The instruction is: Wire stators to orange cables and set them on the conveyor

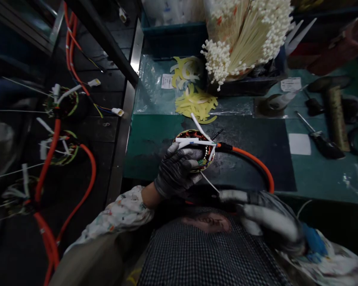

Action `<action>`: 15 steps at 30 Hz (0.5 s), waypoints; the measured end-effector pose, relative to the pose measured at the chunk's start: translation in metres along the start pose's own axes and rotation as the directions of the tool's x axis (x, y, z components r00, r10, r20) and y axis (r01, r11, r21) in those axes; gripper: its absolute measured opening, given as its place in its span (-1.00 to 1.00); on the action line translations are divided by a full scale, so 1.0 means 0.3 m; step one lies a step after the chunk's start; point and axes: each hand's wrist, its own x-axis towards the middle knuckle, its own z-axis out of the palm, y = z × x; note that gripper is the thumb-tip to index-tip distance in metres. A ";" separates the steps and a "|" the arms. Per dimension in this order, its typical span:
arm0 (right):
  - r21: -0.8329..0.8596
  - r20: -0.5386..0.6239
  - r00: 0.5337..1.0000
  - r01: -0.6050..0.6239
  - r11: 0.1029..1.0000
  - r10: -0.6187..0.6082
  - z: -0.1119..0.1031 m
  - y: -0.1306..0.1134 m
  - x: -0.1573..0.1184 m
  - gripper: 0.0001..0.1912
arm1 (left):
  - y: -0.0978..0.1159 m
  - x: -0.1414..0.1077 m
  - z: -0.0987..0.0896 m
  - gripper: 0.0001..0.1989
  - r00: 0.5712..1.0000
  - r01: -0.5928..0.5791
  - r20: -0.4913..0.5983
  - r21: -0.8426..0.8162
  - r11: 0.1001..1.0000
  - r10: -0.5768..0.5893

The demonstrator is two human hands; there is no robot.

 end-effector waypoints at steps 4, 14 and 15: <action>-0.455 -0.115 0.911 0.305 0.837 -0.395 0.031 0.031 0.149 -0.74 | -0.008 0.010 -0.010 -0.73 0.999 -0.039 0.033 -0.048 0.998 0.040; -0.767 -0.045 0.932 0.199 0.610 -0.361 -0.007 -0.029 0.406 -0.74 | -0.010 0.022 0.004 -0.79 0.992 -0.072 -0.110 -0.085 0.994 0.062; -0.730 -0.045 0.925 0.227 0.645 -0.377 -0.005 -0.038 0.410 -0.74 | -0.011 0.022 0.004 -0.79 0.992 -0.070 -0.114 -0.085 0.994 0.060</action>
